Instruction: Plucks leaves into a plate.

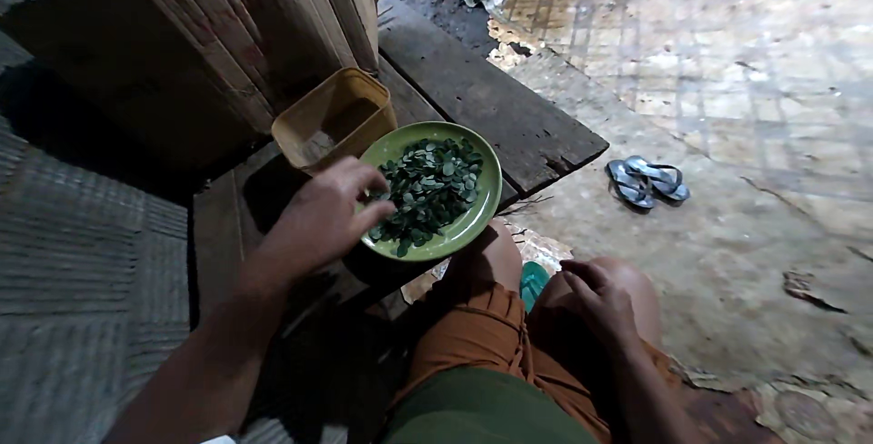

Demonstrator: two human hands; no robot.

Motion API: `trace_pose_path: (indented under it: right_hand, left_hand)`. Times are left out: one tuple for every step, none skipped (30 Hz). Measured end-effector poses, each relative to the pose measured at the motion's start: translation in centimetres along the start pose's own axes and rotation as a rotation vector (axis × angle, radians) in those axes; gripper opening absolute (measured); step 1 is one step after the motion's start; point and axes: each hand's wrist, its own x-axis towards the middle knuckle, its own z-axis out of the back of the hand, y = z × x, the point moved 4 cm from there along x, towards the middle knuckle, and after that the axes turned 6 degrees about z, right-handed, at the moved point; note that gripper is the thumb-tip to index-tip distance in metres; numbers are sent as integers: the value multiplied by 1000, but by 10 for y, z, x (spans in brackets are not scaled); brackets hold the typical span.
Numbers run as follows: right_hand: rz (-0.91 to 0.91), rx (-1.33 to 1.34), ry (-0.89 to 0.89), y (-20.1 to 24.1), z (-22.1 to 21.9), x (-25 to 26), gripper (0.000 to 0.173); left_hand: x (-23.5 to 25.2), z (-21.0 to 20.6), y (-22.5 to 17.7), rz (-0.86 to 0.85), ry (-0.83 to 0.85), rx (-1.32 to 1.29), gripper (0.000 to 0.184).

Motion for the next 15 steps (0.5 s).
trace_pose_path:
  right_hand:
    - [4,1,7,0,0,0,26]
    - [10,2,16,0,-1,1,27]
    - [21,5,25,0,-1,1,28]
    - [25,8,32,0,-2,1,28]
    - [25,4,34,-1,-2,0,28]
    - [24,-5,35,-2,-2,0,28]
    - [22,-15,32,-2,-2,0,27]
    - [24,-23,25,-1,-1,0,27]
    - [26,-27,20,-1,0,0,27]
    - [25,-24,15,0,0,0,27]
    - [23,-15,13,1,1,0,27]
    - [22,-7,15,1,1,0,26]
    - [22,-1,14,1,1,0,26]
    - [24,3,11,2,1,0,26]
    - [23,4,6,3,1,0,26]
  left_hand:
    - [-7,-6,-4,-8,70,-8,28]
    - [-13,-14,-7,-11,150,-12,31]
    - [-16,-20,-10,-3,234,-21,34]
    - [-18,-26,-10,9,285,-19,36]
    - [-17,-30,-9,21,313,-21,35]
    - [-16,-33,-6,31,326,-37,34]
    - [-13,-34,-4,36,340,-67,32]
    - [-11,-34,-3,36,361,-111,29]
    - [-8,-34,-3,29,385,-171,24]
    - [-6,-34,-1,22,404,-230,20]
    - [-4,-35,0,17,413,-262,16]
    - [-1,-35,1,17,410,-265,14]
    - [0,-36,1,8,393,-242,13]
    - [2,-37,1,-11,367,-206,12]
    - [3,-38,2,-40,327,-162,13]
